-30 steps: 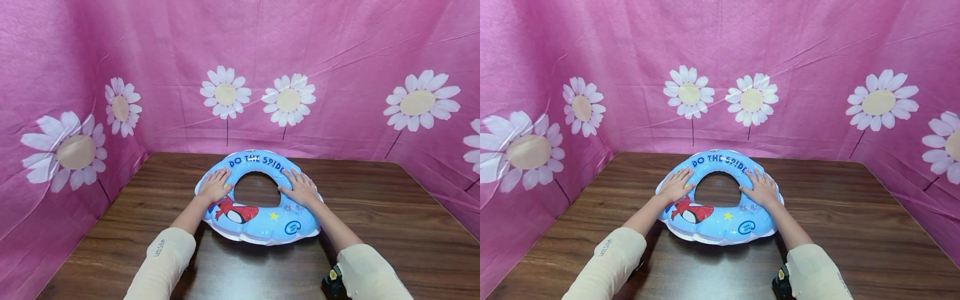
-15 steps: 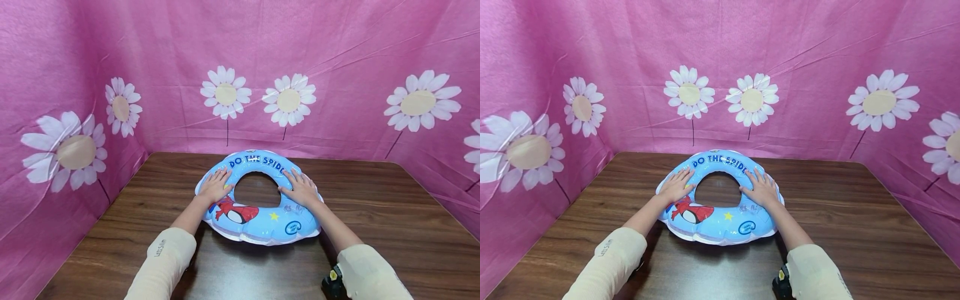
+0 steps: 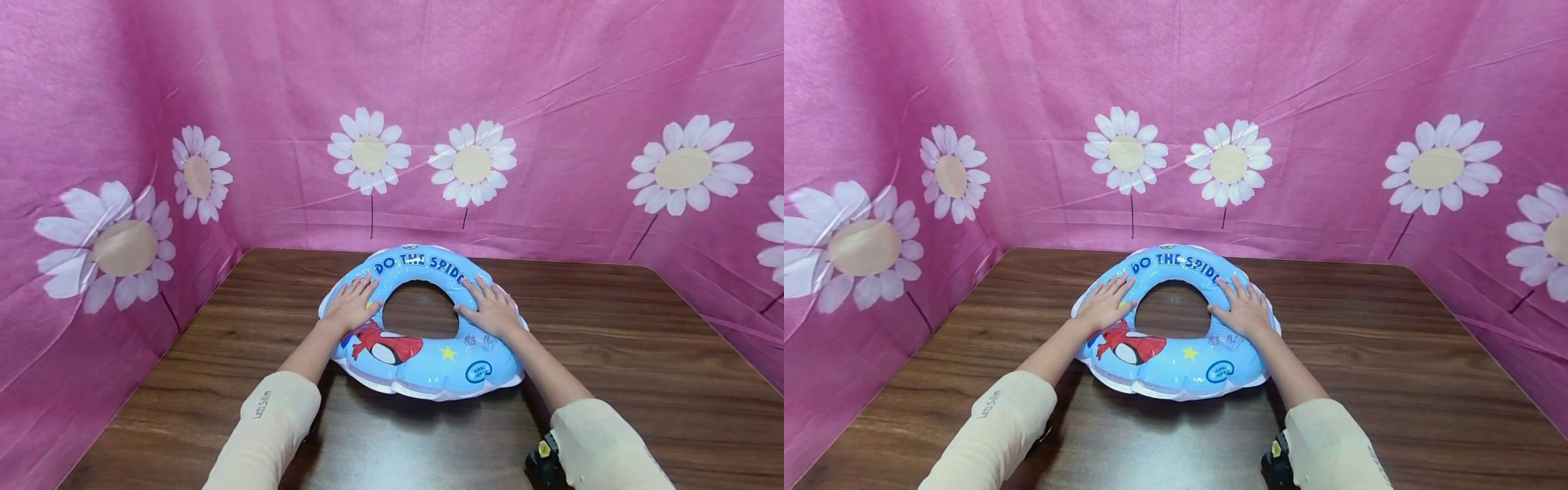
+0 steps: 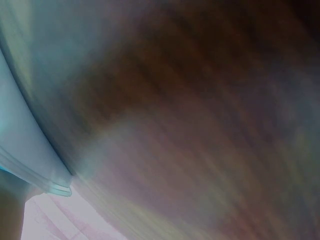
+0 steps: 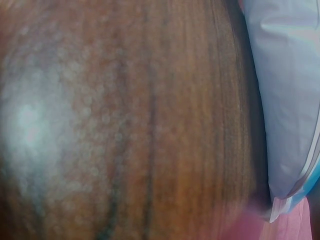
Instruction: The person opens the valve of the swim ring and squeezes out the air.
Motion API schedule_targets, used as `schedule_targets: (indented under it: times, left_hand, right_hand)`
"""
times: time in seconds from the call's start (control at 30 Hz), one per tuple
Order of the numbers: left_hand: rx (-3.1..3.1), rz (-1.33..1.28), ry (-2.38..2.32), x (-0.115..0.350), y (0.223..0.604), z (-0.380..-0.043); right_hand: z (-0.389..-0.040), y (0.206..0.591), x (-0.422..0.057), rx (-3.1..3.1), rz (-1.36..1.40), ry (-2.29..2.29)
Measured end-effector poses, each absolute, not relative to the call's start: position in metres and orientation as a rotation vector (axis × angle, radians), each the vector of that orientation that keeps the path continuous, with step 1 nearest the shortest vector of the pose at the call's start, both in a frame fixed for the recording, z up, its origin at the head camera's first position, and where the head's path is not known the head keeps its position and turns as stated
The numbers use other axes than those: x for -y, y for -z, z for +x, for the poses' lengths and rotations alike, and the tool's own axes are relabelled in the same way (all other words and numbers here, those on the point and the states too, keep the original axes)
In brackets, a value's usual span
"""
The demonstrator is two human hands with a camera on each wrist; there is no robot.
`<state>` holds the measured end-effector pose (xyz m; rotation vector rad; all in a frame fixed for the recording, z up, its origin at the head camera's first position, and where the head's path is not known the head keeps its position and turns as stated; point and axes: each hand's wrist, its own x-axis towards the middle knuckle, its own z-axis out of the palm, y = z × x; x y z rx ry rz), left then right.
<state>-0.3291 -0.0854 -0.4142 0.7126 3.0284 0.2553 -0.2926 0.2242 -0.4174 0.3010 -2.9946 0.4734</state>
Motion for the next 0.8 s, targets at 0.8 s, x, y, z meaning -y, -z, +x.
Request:
schedule_targets:
  times: [0.8]
  left_hand:
    - [-3.011, 0.711, -0.256, 0.0857, 0.4155, -0.3302]
  right_hand:
    - [-0.2928, 0.4182, -0.2243, 2.991, 0.309, -0.457]
